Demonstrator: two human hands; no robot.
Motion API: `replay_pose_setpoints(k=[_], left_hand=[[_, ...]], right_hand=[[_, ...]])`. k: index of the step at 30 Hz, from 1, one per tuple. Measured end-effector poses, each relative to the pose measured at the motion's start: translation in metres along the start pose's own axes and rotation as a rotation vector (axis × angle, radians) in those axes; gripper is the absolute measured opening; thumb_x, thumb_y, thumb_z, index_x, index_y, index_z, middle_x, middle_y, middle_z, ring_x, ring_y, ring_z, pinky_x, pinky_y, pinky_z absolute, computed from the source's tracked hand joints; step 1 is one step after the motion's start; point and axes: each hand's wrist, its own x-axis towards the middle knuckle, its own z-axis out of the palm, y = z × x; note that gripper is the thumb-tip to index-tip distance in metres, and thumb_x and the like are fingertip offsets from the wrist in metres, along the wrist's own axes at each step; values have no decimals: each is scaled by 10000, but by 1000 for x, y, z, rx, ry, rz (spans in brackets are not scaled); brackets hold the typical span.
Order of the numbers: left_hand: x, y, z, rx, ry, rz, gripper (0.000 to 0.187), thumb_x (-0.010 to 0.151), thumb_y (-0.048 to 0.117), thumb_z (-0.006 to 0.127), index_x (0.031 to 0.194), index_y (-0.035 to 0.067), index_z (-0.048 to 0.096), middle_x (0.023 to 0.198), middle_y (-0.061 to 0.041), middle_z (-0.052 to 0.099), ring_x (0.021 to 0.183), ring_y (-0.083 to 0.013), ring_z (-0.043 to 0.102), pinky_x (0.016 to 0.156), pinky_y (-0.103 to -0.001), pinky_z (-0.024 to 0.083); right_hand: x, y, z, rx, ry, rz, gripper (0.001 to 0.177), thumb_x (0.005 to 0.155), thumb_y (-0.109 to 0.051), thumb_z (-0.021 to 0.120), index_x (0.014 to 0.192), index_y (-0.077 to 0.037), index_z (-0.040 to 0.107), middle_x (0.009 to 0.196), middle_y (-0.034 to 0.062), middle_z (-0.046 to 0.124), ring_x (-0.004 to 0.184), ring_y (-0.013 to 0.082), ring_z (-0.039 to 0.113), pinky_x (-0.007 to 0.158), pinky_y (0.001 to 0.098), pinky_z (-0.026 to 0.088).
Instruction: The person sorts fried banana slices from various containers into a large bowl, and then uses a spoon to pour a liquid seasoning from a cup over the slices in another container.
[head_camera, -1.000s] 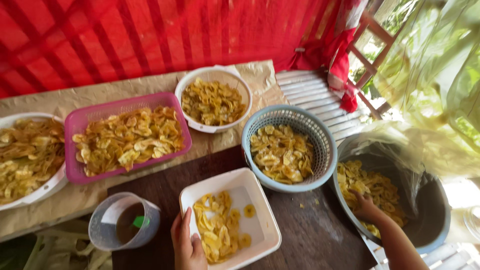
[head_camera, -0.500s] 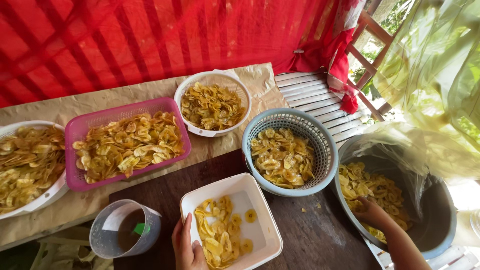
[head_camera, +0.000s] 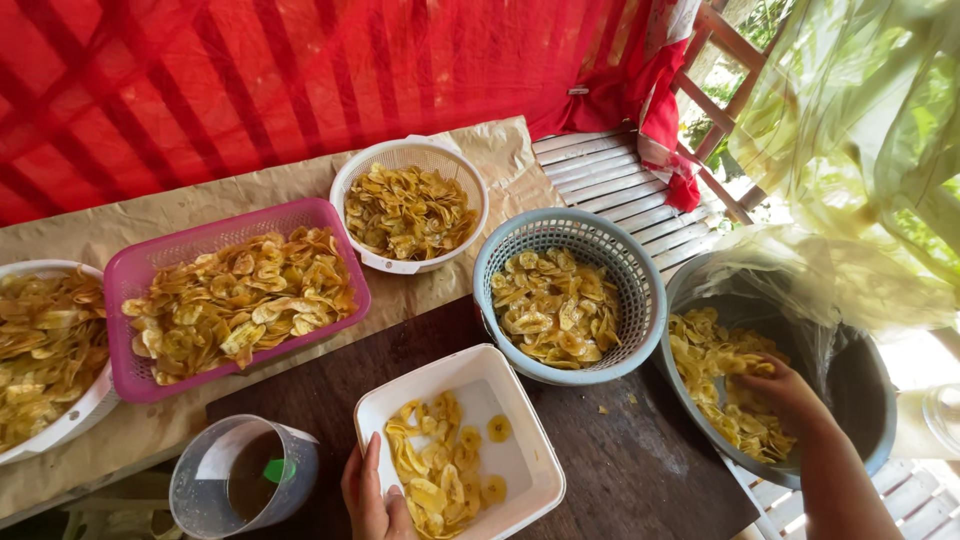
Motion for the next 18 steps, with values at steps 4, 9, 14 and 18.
replay_pose_setpoints(k=[4,9,14,18], left_hand=[[-1,4,-1,-26,11,52,755,780,-135,425,1509,59,414,1556,-223,254,1403,-357,430,1098,-445,384],[0,29,-4,70,4,39,754,787,-138,434,1512,67,407,1539,-219,281,1380,-350,444,1127,-436,407],[0,57,-6,25,-5,-26,726,827,-139,422,1515,93,407,1550,-208,283,1393,-343,445,1120,-429,415],[1,63,-6,57,27,1,727,822,-138,449,1511,94,429,1536,-200,333,1399,-348,435,1124,-438,393]], right_hand=[[-12,-12,-9,221,2,-41,500,845,-103,742,1330,-93,625,1125,131,702,928,274,706,734,448,611],[-59,-72,14,248,-34,-163,519,847,-85,705,1354,-141,610,1173,83,688,1020,242,684,746,422,601],[-137,-153,101,154,-383,-363,612,716,-93,778,1318,-109,668,1172,166,732,1013,300,734,846,453,620],[-189,-187,212,-117,-895,-725,539,743,-16,856,1242,-106,672,1400,151,638,1299,293,632,1004,454,534]])
